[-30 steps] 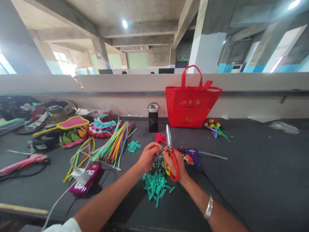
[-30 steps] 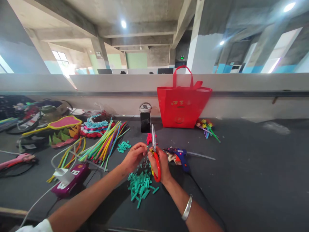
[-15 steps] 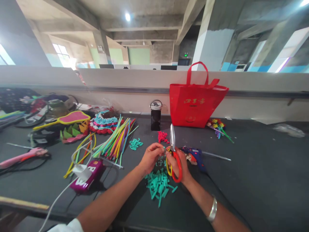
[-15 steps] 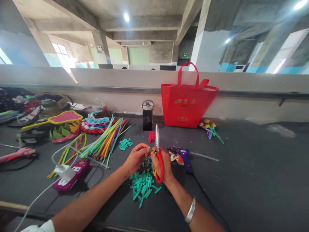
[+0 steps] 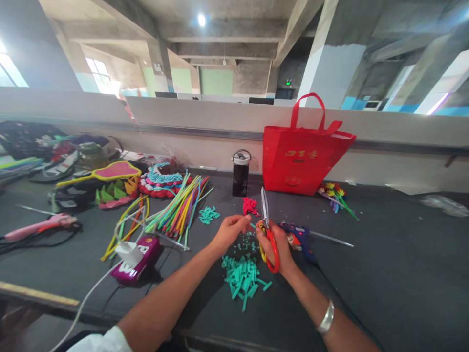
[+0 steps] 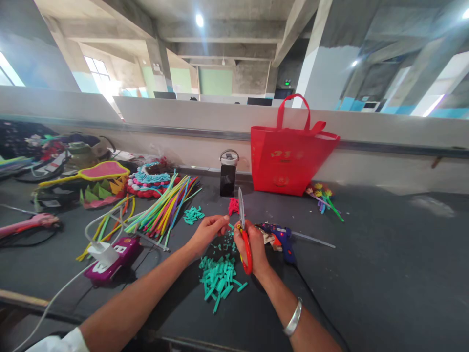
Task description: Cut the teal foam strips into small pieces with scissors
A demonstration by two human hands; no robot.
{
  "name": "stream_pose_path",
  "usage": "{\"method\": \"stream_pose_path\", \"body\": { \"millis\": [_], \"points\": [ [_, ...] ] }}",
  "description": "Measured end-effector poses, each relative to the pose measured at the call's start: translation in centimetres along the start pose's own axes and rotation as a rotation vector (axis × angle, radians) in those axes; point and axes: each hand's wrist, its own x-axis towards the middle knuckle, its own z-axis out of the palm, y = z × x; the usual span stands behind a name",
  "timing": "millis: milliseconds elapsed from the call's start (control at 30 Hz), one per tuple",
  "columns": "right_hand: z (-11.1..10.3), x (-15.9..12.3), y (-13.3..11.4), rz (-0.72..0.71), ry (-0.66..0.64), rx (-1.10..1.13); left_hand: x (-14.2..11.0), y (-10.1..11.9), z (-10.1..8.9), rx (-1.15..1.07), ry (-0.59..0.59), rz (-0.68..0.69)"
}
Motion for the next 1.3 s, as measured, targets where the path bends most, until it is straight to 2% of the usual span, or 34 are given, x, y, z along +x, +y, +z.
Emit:
{"method": "stream_pose_path", "body": {
  "millis": [133,267,333,400,500,600,733,900,1067,1200,1300],
  "points": [
    [-0.4,0.2,0.4,-0.168,-0.013,-0.146,0.0,-0.3,-0.3,-0.195,-0.135,-0.186],
    [-0.5,0.3,0.7,-0.271,-0.024,-0.207,-0.2,0.0,-1.0,-0.335,-0.249,-0.294],
    [-0.5,0.3,0.7,-0.274,0.008,-0.217,-0.2,0.1,-1.2,-0.360,-0.279,-0.318],
    [-0.4,0.4,0.7,-0.227,0.087,-0.225,-0.1,0.1,-1.2,-0.397,-0.260,-0.323],
    [-0.1,0.5,0.8,-0.098,0.180,-0.197,0.1,0.1,-1.0,-0.504,-0.125,-0.243],
    [0.3,0.5,0.8,0.010,0.171,-0.119,0.2,-0.2,-0.5,-0.557,0.028,-0.111],
    [0.6,0.0,0.1,0.102,0.096,0.088,-0.1,-0.5,0.2,-0.373,0.135,0.024],
    [0.5,-0.7,-0.9,0.120,0.049,0.170,-0.6,-0.7,0.9,-0.183,0.070,0.094],
    [0.2,-0.6,-0.5,0.102,0.032,0.208,-0.8,-0.6,1.0,-0.072,-0.008,0.151],
    [-0.1,0.0,0.0,0.177,0.123,0.260,-0.8,-0.6,0.9,0.001,0.018,0.182],
    [0.0,0.0,0.0,0.188,0.098,0.291,-0.7,-0.7,0.8,0.009,0.045,0.166]
  ]
}}
